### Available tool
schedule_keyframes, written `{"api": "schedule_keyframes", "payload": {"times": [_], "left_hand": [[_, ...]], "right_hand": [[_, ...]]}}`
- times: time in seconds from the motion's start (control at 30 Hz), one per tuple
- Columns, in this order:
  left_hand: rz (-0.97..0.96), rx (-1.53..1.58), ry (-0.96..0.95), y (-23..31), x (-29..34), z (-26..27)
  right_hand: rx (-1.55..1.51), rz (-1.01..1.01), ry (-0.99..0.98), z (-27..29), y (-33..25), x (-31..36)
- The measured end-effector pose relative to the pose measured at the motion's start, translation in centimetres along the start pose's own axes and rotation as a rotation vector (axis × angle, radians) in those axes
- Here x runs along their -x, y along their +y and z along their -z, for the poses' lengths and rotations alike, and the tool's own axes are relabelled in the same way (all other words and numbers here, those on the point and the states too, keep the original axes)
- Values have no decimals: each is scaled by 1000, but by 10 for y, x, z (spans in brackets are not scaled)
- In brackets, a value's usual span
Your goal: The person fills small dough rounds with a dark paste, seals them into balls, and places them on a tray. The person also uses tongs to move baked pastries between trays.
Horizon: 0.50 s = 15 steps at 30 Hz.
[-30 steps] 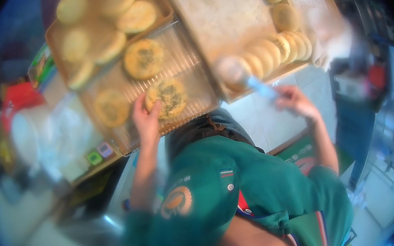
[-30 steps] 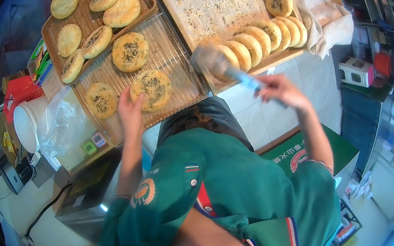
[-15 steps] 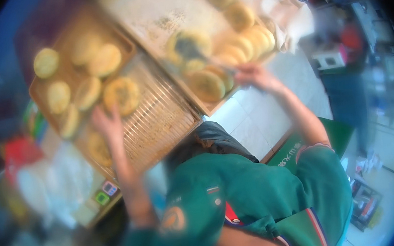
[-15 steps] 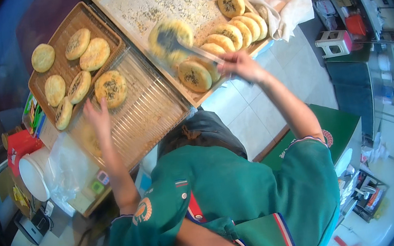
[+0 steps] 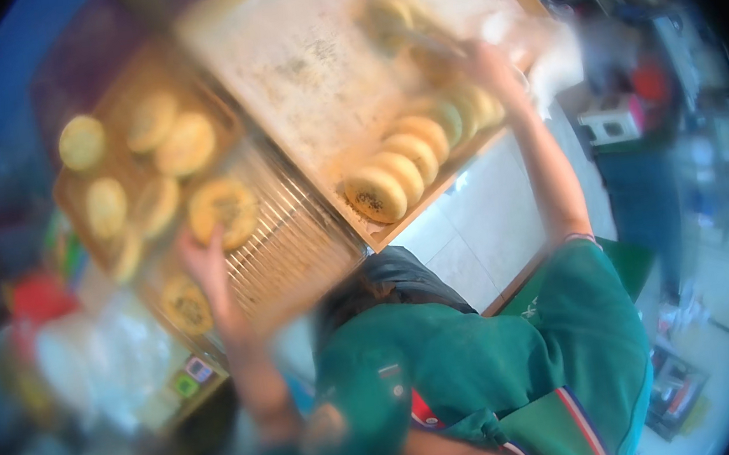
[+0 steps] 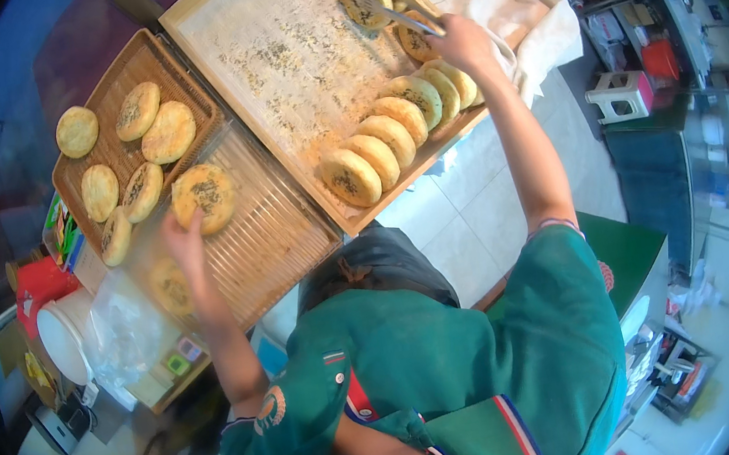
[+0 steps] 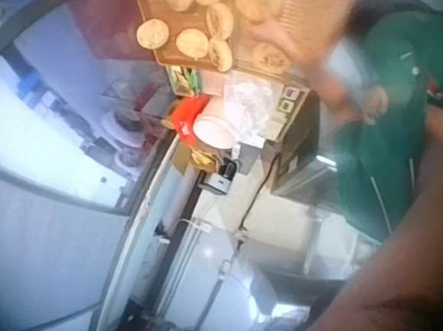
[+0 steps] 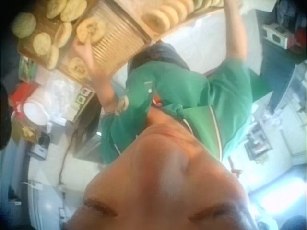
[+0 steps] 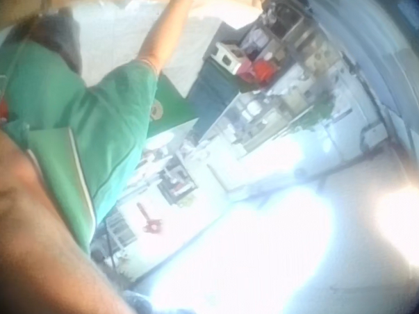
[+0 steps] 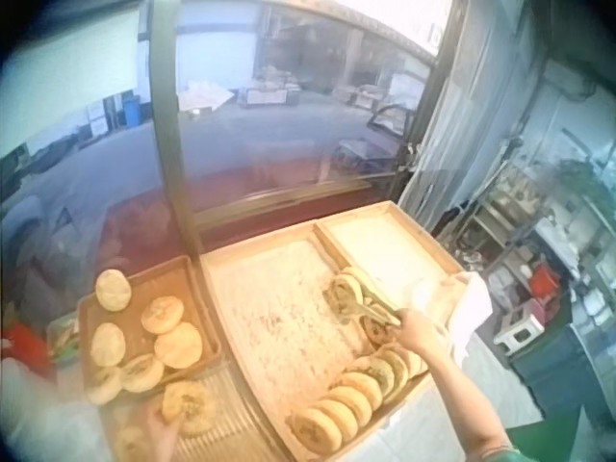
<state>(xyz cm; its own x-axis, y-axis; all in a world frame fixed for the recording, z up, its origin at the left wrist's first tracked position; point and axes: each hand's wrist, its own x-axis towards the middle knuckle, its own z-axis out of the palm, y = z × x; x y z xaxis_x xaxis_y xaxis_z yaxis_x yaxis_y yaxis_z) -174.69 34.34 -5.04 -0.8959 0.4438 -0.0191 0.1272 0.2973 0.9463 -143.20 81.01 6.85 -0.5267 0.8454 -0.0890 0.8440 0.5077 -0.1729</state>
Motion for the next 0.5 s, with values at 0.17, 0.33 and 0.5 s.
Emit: {"api": "schedule_keyframes", "payload": {"times": [0.17,0.33,0.5], "left_hand": [[341,427,80,44,34,-21],[480,706,126,101,56,-21],[248,549,-41,115,64,-19]], "right_hand": [[-618,21,-105,23,-16,104],[-1128,45,-1082,6,-97,204],[-1349,-25,-1190,-27,-137,214]]}}
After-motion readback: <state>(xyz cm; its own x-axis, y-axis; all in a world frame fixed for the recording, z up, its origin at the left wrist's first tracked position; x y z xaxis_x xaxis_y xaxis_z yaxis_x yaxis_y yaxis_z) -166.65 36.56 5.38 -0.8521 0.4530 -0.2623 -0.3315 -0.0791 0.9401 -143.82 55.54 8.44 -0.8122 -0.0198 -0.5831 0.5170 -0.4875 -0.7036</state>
